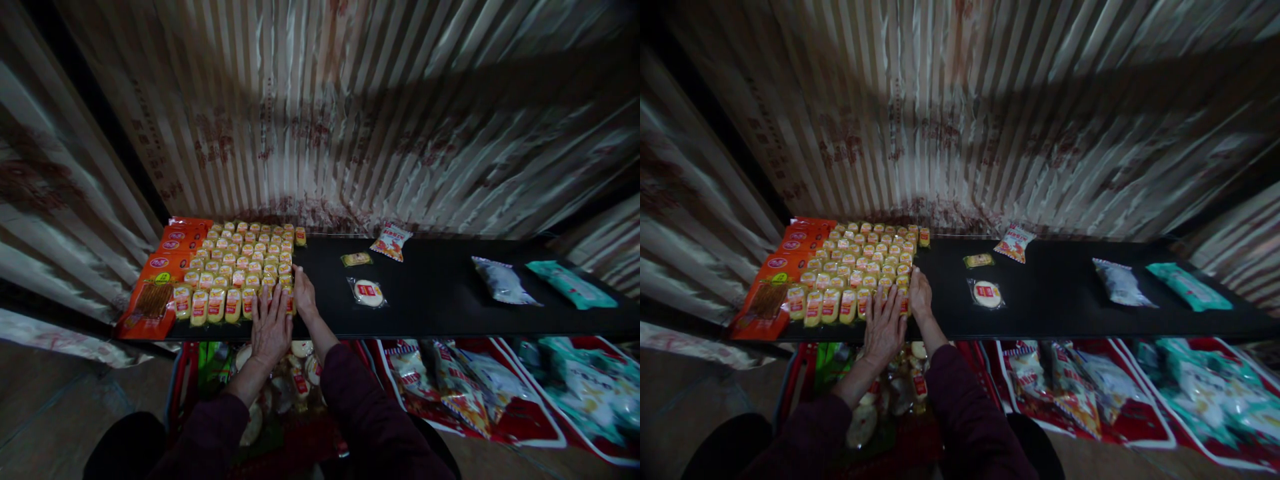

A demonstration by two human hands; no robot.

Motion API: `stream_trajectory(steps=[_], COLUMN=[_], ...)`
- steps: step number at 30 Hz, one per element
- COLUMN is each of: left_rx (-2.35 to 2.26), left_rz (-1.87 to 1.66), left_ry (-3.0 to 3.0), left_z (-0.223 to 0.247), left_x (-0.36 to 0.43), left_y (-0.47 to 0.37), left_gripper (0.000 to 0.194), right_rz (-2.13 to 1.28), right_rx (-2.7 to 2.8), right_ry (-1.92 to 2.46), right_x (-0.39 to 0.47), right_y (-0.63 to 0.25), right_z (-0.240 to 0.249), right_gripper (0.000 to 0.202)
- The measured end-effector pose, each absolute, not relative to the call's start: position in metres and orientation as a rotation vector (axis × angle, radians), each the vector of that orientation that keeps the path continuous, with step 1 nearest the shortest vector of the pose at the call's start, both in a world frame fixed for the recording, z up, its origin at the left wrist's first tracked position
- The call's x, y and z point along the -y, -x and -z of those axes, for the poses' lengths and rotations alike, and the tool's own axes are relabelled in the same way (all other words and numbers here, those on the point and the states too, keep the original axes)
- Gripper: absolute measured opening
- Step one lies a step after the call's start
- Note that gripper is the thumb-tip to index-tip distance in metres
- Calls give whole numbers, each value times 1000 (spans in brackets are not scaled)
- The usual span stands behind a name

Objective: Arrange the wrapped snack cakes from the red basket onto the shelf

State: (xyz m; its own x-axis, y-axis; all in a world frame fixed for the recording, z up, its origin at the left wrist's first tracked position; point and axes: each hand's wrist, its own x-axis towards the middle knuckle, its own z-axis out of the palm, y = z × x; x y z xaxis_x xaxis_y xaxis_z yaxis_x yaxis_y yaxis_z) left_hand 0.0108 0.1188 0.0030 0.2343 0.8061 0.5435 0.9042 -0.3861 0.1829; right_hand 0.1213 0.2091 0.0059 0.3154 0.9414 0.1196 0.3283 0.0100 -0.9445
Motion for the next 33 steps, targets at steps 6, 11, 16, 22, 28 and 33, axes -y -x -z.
stream_trajectory(steps=[6,11,16,22,28,33], left_rx=[1628,1589,1563,1529,1493,1458], left_rz=[847,869,864,869,858,916], left_ry=[2312,2320,2348,2365,2387,2406], left_z=[-2,-2,-2,-1,0,-1], left_x=[-120,-120,-119,-117,-115,-114], left_y=[-11,-9,-7,-5,-3,0], left_gripper=[57,57,58,57,59,57], right_rz=[-688,-617,-579,-570,-527,-453], right_rx=[1247,1247,1299,1288,1286,1267], right_ry=[1557,1494,1460,1499,1499,1459], right_x=[-205,-195,-179,-171,-165,-146], right_y=[-117,-118,-119,-120,-120,-118], right_z=[-10,-8,-8,-8,-7,-10], right_gripper=[72,74,70,73,68,60])
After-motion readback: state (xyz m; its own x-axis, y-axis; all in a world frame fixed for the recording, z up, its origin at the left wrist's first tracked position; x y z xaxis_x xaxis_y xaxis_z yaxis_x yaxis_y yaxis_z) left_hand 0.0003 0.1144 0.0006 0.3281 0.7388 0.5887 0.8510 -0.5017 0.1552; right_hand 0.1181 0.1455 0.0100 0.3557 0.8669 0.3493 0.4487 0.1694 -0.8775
